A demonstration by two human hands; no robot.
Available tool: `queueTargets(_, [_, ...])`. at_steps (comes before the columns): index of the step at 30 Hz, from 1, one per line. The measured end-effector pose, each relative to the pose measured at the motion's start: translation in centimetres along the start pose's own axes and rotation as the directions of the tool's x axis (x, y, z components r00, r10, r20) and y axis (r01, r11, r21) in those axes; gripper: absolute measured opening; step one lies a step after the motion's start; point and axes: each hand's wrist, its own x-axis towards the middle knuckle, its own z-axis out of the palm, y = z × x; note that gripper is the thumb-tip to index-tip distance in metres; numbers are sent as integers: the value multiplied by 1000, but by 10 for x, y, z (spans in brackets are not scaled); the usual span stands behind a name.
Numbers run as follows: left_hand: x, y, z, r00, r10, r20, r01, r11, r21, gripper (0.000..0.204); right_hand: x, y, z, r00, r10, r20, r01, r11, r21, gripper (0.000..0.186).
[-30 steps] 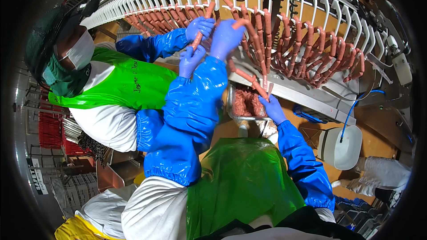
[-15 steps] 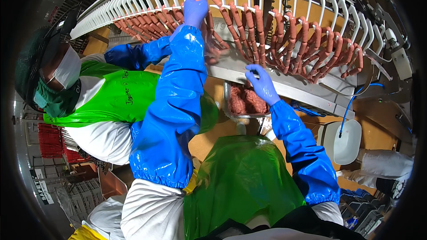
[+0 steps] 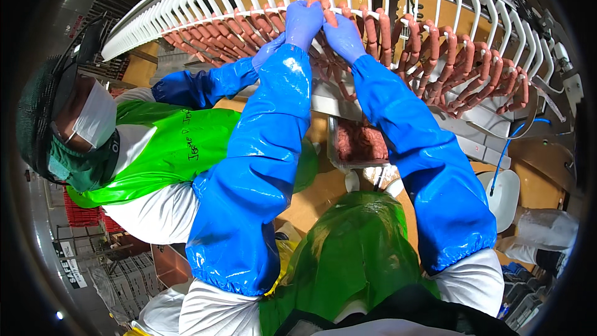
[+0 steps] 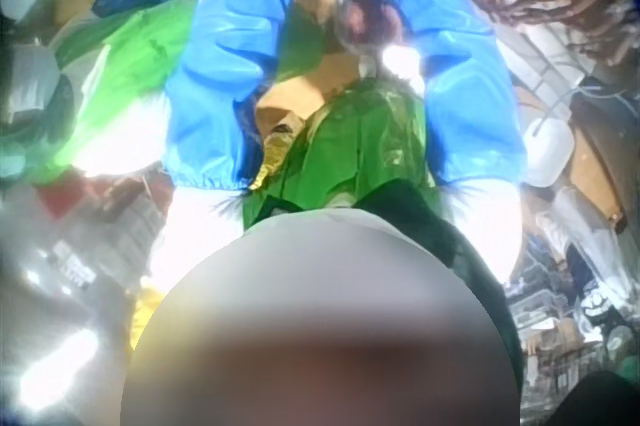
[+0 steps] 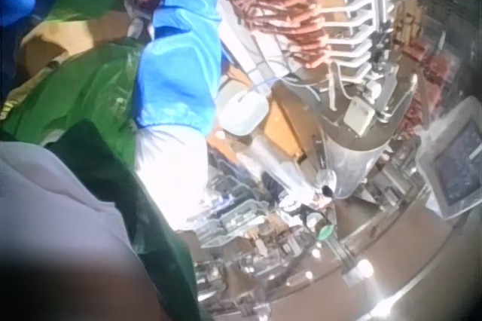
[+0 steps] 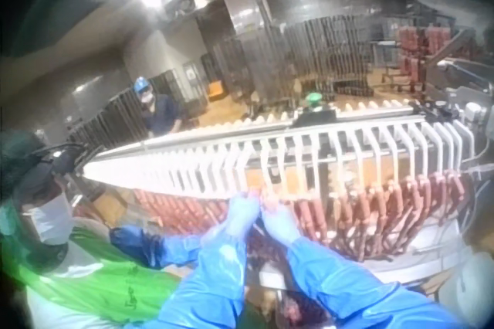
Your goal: The person fills sausage casings with ground meat from a hopper, ties off sections, and places the linked sausages onto a rotating rack. The worker repeatedly reaches for meat, fills the casing, and ties off segments by hand.
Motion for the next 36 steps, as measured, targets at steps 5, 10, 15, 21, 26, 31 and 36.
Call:
queueTargets(5, [-5, -16, 29, 986, 147, -80, -158, 977, -143, 35, -60, -74, -61, 980, 201, -12, -175, 880, 441, 34])
queueTargets(10, [-79, 5, 55, 969, 180, -167, -204, 969, -139, 41, -84, -83, -113, 993, 112, -40, -99, 963, 251, 31])
queueTargets(15, [-142, -29, 22, 841, 402, -363, -390, 914, 108, 43, -104, -116, -115, 967, 174, 189, -216, 949, 231, 33])
queueTargets(21, [-138, -46, -29, 937, 145, -318, -243, 924, -294, 32, -87, -99, -75, 928, 12, 372, -108, 965, 239, 36])
queueTargets(26, [-194, -50, -2, 956, 186, -226, -244, 933, -265, 32, -73, -87, -57, 897, 68, 436, -137, 982, 127, 40])
queueTargets(31, [-232, -66, 18, 967, 249, -49, -254, 934, -251, 33, -74, -71, -48, 891, -39, 453, -110, 948, 297, 33])
queueTargets(36, [-175, -48, 31, 999, 16, 52, 24, 733, -680, 35, -112, -67, -98, 910, 69, 409, -202, 935, 293, 31])
